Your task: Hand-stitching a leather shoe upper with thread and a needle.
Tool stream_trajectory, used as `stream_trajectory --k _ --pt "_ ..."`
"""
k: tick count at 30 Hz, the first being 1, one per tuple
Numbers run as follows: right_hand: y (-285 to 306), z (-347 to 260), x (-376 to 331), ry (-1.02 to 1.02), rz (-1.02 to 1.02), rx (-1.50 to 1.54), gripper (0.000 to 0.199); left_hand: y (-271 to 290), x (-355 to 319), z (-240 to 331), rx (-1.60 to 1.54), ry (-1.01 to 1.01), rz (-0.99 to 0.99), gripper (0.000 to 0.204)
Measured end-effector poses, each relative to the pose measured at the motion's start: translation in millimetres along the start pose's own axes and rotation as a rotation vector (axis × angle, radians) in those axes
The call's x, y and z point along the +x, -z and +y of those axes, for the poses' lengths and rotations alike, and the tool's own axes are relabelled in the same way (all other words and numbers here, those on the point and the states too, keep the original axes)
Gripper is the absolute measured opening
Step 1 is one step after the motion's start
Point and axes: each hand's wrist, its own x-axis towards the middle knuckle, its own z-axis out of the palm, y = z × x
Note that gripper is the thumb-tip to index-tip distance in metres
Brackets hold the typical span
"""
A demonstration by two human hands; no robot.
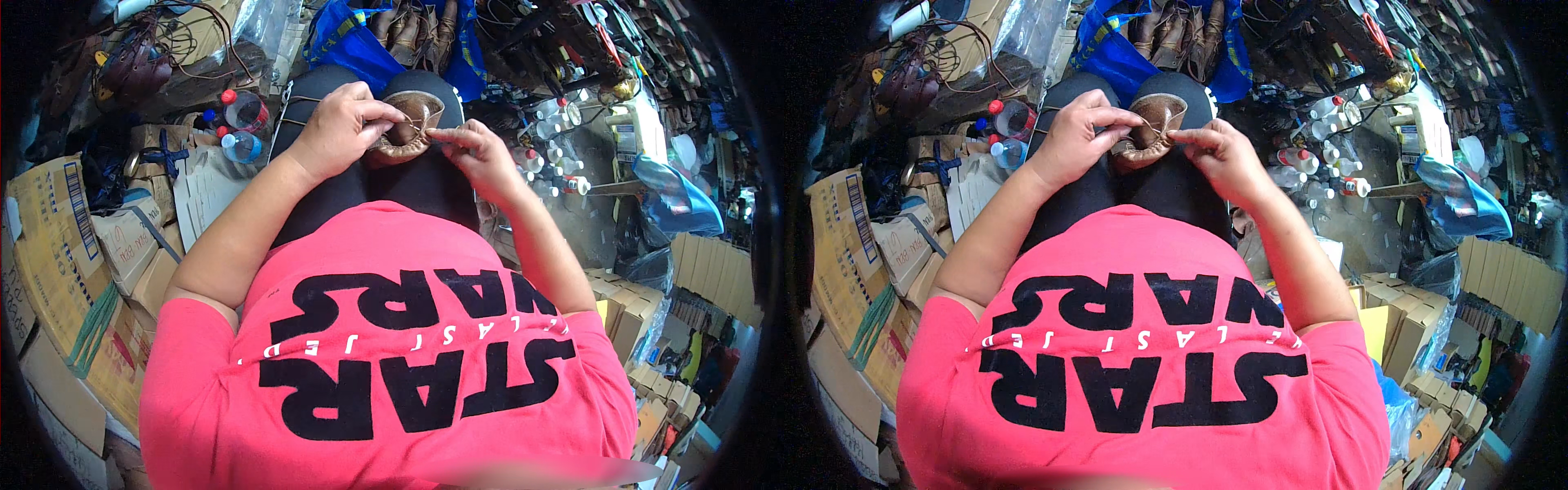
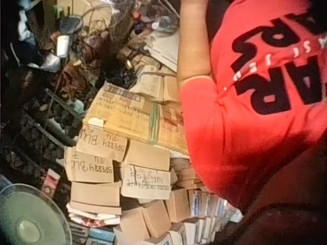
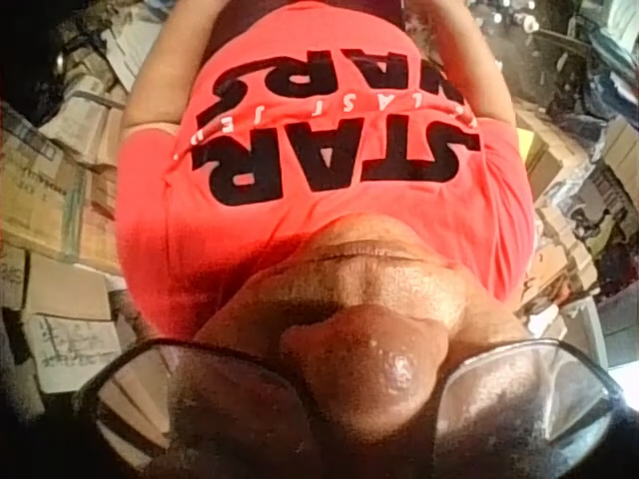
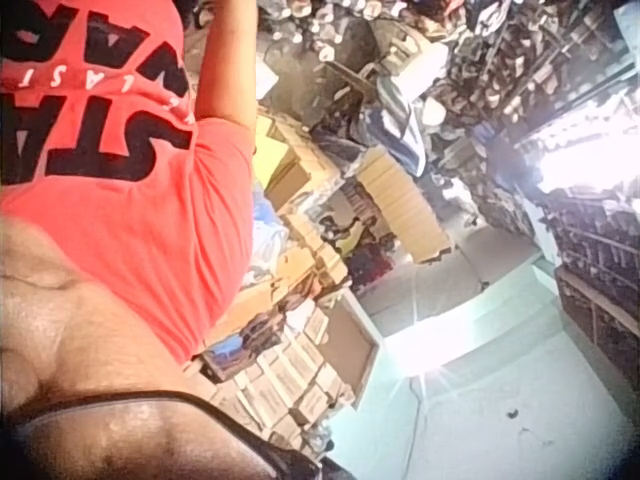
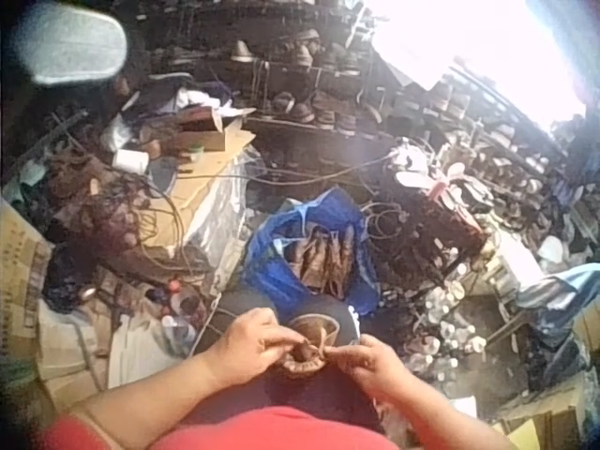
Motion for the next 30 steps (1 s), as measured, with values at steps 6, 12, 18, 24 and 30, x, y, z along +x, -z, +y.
stream_trajectory --k 6,12,18,24,30 --pt "16.9 14.0 21.9 -0.044 -0.197 0.129 0.029 -6.5 1.8 -8.4 0.072 0.024 -0.085 0.016" --pt "21.5 13.3 26.7 -0.068 -0.251 0.133 0.033 -7.9 2.6 -8.9 0.088 -0.017 -0.071 0.02" --pt "24.8 15.2 28.5 -0.081 -0.265 0.132 0.031 -8.5 5.8 -11.5 0.057 -0.011 -0.106 0.019" --pt "27.2 16.1 29.9 -0.053 -0.292 0.176 0.028 -7.6 7.2 -13.4 0.017 -0.008 -0.142 0.02" --pt "27.3 19.2 30.5 -0.068 -0.302 0.193 0.028 -12.0 8.7 -10.9 0.057 -0.029 -0.137 0.019"
